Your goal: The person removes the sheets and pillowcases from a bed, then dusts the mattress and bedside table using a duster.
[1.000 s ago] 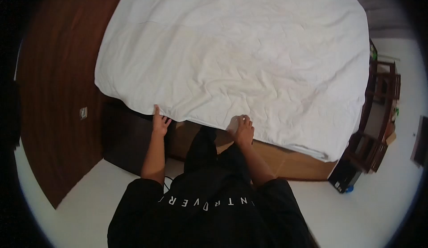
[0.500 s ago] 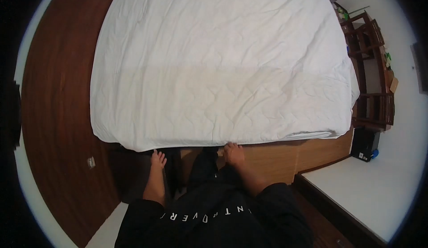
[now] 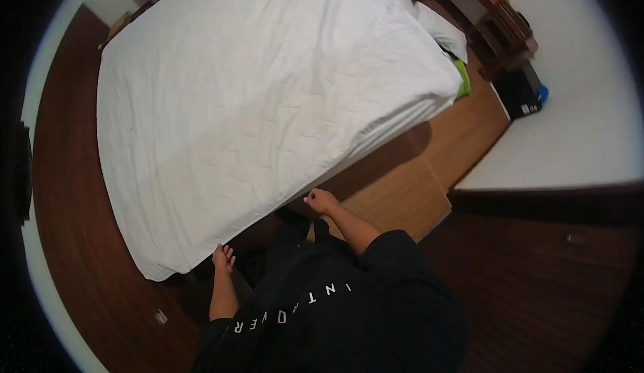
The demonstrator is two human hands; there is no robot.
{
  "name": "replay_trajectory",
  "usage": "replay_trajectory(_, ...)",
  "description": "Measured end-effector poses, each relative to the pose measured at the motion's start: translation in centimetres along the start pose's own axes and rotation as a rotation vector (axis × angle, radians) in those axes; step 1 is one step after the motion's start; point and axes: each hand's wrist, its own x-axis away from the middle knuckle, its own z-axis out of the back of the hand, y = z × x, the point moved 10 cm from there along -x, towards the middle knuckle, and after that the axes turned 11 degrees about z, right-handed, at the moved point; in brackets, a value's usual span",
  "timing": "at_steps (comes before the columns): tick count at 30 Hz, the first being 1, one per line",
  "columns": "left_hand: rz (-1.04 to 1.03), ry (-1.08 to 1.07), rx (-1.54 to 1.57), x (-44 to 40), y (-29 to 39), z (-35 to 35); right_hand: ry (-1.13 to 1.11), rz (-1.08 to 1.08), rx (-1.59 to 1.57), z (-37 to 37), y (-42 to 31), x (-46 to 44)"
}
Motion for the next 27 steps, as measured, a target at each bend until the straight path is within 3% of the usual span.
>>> replay_trajectory(4,-0.031,-0.037,-0.112,2.0,-1.0,-2.9,0.143,-0.083,-0.089,1.2,5.1,4.7)
replay_trajectory(9,-0.104,-0.084,-0.209,4.9,-2.6,-4.9,0.037,-0.279,0.054,0.2,11.5,11.8)
replay_trajectory(11,-0.110,-0.056,-0.250,6.0,-3.2,-4.6,-0.018,-0.320,-0.101,-4.2,18.6,11.3)
replay_trajectory(13,-0.134,-0.022,-0.216,6.7,-3.3,-3.5,-0.055,-0.453,-0.219,-4.2,17.0,12.7)
replay_trajectory(16,-0.142,0.011,-0.151,5.7,-2.8,-1.4,-0.172,-0.409,-0.278,-4.9,12.1,11.2)
replay_trajectory(18,-0.135,0.050,-0.081,5.3,-2.3,-0.6,-0.104,-0.394,-0.382,-4.3,9.7,8.9)
replay_trajectory(24,-0.086,0.072,0.207,3.1,-4.0,3.2,-0.235,-0.112,-0.220,-6.1,2.0,0.5)
replay_trajectory(27,-0.002,0.096,0.422,2.7,-3.9,9.4,-0.297,0.081,-0.179,-9.9,-5.4,-3.3)
